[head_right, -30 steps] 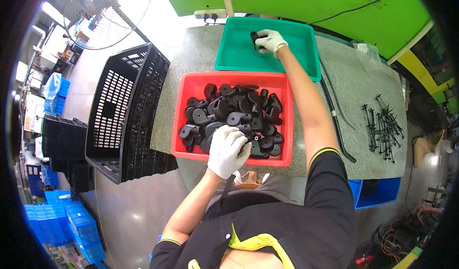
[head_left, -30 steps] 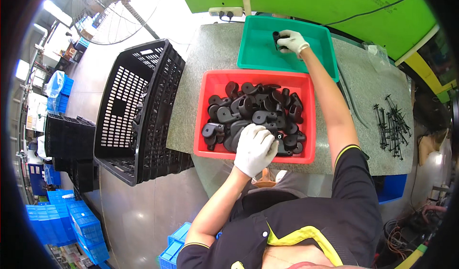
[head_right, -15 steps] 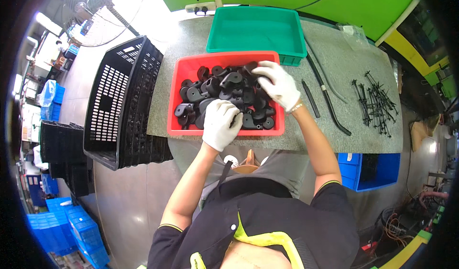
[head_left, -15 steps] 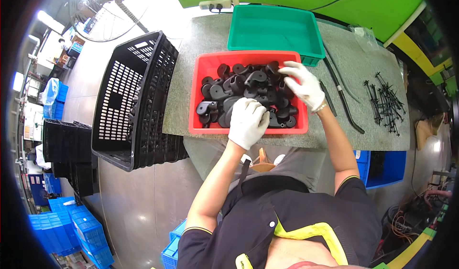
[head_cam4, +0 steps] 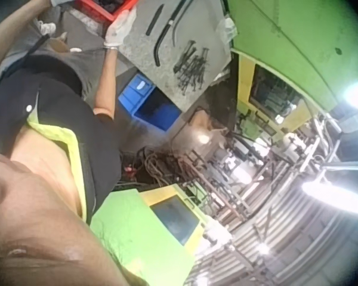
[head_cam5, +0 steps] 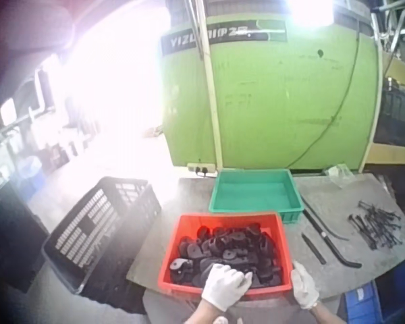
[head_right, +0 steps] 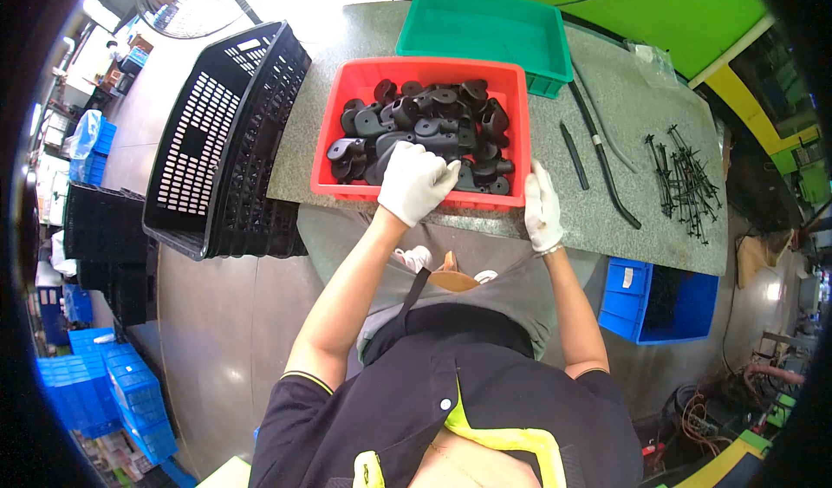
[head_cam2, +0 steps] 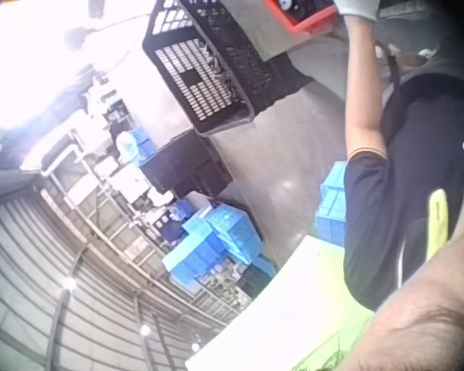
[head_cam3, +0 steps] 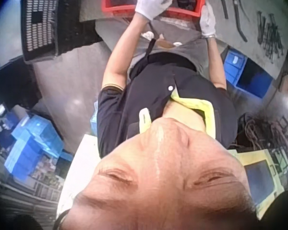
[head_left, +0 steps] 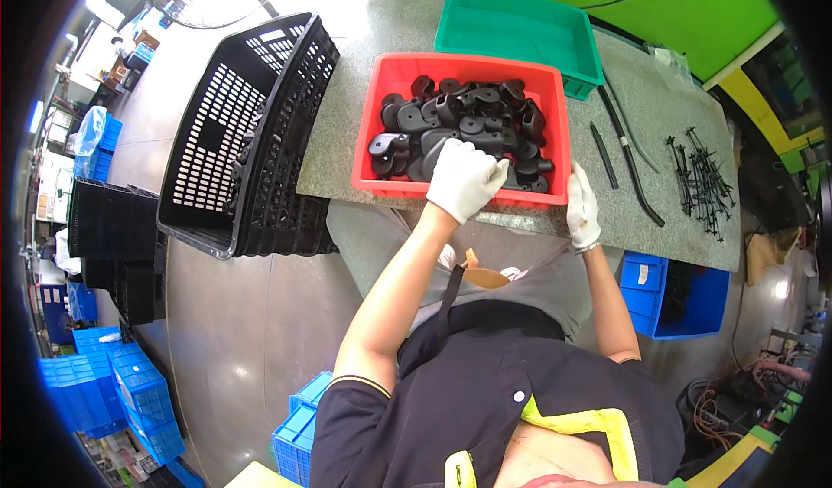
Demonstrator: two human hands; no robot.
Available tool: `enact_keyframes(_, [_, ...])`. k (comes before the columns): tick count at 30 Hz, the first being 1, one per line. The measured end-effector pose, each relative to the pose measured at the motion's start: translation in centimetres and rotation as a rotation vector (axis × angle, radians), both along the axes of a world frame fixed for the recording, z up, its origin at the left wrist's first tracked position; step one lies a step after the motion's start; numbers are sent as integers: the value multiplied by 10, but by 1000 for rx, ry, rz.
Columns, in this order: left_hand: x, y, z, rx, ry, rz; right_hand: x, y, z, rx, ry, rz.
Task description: The person assembles small black plastic components by hand.
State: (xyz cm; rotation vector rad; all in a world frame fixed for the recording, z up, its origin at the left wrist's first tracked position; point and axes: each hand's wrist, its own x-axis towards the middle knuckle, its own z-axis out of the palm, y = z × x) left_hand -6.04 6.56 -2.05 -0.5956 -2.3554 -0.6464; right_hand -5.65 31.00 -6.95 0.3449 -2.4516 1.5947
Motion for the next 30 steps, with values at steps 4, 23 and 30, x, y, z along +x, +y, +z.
enact_keyframes(4, [0,2,4,-17,-15,-3,-10,-6,2,136,61,-81])
enact_keyframes(23, [8,-31,0,-82,-6,29,-3,-33,-4,348,-103,-48])
enact_keyframes(30, [10,-37,0,19,56,-27,-8,-40,41,328,-208,45])
